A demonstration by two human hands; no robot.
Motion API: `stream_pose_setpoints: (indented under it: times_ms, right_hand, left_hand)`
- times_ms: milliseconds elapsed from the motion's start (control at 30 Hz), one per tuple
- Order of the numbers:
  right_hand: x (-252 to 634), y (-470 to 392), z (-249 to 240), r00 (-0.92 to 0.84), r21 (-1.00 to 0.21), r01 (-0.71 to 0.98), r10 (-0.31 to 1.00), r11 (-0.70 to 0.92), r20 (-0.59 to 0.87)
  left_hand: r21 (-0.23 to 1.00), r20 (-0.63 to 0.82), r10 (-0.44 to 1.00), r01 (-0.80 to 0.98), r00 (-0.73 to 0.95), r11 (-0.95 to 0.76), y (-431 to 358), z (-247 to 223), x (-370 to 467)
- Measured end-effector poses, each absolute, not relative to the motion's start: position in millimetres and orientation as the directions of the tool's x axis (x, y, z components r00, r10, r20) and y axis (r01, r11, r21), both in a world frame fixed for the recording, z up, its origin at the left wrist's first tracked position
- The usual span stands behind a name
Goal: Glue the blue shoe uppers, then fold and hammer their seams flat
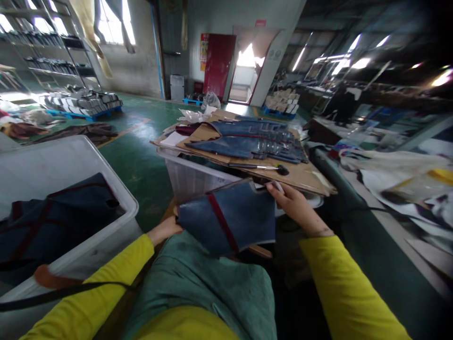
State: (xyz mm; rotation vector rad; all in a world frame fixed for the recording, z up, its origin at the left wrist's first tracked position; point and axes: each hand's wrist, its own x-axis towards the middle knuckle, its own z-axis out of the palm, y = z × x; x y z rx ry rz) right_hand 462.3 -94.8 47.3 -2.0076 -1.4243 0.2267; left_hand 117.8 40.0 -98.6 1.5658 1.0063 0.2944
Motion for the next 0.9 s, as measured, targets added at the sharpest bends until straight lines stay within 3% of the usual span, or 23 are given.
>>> stream_pose_setpoints:
  times_ms: [200,300,400,467,567,633,767,900]
  right_hand:
    - [463,-142,-47,0.591,-0.799,0.459,0.805,-0.388,-0.052]
    - [446,-158,-83,0.640,-0.880,0.248,0.751,-0.405,-0.166]
    - [432,-167,-100,0.650,-0.915,0.151,0.735,-0.375,-0.194]
    - [428,-170,-104,0.661,-0.925,0.112,0.723,-0.363,-0.203]
    - [427,-170,-103,0.680,-0.937,0.080,0.706,-0.339,-0.197]
    - [427,-169,-102,0.683,-0.946,0.059,0.704,-0.319,-0.195]
    - [426,-169,-101,0.670,-0.954,0.030,0.714,-0.298,-0.202]
    - [426,-169,-100,0.660,-0.957,0.059,0.730,-0.284,-0.176]
  left_hand:
    - [0.873,-0.370,0.705,0.486,0.605,0.042,28,-122,141]
    - [0.875,-0.355,0.778,0.478,0.518,0.081,40,-124,125]
    - [0.928,-0.149,0.945,0.372,0.290,0.032,55,-113,106]
    - [0.914,0.076,0.971,0.373,0.225,-0.158,59,-94,105]
    - [0.737,0.349,0.828,0.417,0.438,-0.531,50,-57,129]
    - [0.585,0.425,0.645,0.352,0.635,-0.731,35,-36,159]
    - [0.351,0.379,0.346,0.212,0.859,-0.912,-3,-18,225]
    - [0.177,0.307,0.261,0.214,0.915,-0.961,-30,-23,266]
